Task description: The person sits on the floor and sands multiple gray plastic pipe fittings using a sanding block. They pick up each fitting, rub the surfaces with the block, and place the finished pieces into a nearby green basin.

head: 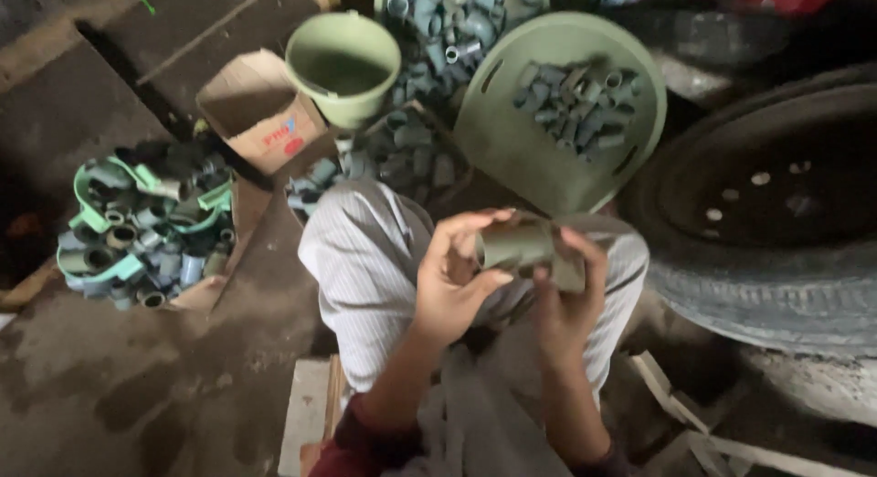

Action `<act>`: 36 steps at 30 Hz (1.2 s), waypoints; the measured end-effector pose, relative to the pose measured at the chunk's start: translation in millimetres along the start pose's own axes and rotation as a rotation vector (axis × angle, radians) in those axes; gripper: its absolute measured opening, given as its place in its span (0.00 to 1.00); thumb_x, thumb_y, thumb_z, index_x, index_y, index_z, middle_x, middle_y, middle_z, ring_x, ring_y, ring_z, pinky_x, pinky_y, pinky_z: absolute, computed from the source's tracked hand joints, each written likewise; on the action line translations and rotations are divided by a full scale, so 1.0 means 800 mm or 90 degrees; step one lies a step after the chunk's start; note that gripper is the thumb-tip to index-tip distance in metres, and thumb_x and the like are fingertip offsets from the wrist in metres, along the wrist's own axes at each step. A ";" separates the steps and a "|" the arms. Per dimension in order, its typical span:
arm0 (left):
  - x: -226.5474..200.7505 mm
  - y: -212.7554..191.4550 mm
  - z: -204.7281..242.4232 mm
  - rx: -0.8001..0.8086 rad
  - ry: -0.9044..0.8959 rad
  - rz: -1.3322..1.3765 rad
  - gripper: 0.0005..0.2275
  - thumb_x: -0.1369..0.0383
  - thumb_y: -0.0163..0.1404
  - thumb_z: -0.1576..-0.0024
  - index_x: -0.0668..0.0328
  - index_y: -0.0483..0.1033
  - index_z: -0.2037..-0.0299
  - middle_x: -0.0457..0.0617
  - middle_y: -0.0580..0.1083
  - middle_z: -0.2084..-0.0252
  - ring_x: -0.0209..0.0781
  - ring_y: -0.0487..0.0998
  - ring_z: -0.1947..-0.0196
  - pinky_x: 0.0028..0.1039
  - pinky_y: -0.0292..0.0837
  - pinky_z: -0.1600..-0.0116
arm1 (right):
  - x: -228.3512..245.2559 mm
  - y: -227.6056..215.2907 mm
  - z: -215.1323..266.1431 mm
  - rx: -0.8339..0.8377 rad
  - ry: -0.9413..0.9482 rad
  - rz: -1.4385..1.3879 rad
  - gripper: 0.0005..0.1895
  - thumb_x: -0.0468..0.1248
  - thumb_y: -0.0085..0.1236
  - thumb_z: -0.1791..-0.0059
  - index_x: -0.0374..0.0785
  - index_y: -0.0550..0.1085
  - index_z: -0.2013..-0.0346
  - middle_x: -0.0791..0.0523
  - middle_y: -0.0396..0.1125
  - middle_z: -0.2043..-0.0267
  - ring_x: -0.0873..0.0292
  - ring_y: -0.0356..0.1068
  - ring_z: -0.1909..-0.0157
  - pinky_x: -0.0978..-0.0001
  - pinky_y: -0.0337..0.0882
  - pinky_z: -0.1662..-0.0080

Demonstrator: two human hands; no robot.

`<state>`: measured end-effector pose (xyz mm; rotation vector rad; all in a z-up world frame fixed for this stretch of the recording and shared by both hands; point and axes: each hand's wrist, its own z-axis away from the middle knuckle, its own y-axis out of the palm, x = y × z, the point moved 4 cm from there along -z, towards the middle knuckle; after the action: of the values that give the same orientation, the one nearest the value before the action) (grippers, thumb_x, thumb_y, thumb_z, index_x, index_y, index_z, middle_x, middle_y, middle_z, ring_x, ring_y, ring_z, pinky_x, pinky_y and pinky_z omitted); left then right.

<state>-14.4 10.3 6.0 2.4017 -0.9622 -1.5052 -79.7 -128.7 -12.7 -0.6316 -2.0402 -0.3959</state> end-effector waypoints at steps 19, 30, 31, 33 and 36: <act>0.014 0.004 -0.027 -0.024 0.026 0.166 0.25 0.69 0.55 0.38 0.73 0.57 0.36 0.72 0.70 0.43 0.60 0.72 0.39 0.53 0.63 0.32 | 0.021 0.037 -0.012 0.031 0.024 0.040 0.29 0.39 0.56 0.47 0.30 0.66 0.33 0.44 0.67 0.39 0.51 0.68 0.38 0.55 0.67 0.36; 0.052 -0.035 -0.026 -0.136 -0.143 0.464 0.20 0.62 0.48 0.35 0.61 0.61 0.36 0.66 0.67 0.36 0.61 0.72 0.37 0.51 0.61 0.30 | -0.036 0.009 -0.056 -0.133 0.271 -0.235 0.32 0.57 0.38 0.42 0.45 0.65 0.28 0.51 0.74 0.55 0.64 0.75 0.53 0.67 0.74 0.43; 0.056 -0.033 -0.025 -0.153 -0.147 0.493 0.19 0.63 0.48 0.35 0.62 0.62 0.37 0.65 0.69 0.40 0.62 0.72 0.38 0.48 0.65 0.32 | -0.045 0.010 -0.056 -0.109 0.215 -0.335 0.31 0.58 0.38 0.42 0.48 0.63 0.29 0.54 0.71 0.46 0.52 0.73 0.45 0.48 0.73 0.39; 0.063 -0.028 -0.019 -0.171 -0.155 0.523 0.18 0.65 0.48 0.35 0.63 0.62 0.38 0.63 0.70 0.43 0.63 0.73 0.38 0.46 0.69 0.34 | -0.050 0.020 -0.055 -0.087 0.160 -0.432 0.29 0.58 0.38 0.42 0.52 0.62 0.29 0.56 0.69 0.36 0.40 0.70 0.37 0.29 0.72 0.36; 0.074 -0.026 -0.011 -0.194 -0.203 0.446 0.18 0.63 0.49 0.36 0.60 0.60 0.40 0.59 0.70 0.50 0.51 0.76 0.47 0.39 0.72 0.40 | -0.022 0.056 -0.056 -0.011 0.008 -0.259 0.25 0.54 0.41 0.42 0.42 0.66 0.37 0.48 0.67 0.35 0.38 0.67 0.34 0.34 0.68 0.34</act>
<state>19.1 -9.9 -43.3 1.4147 -1.3298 -1.6011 -15.0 -119.9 -3.8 -0.2177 -2.1520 -0.6512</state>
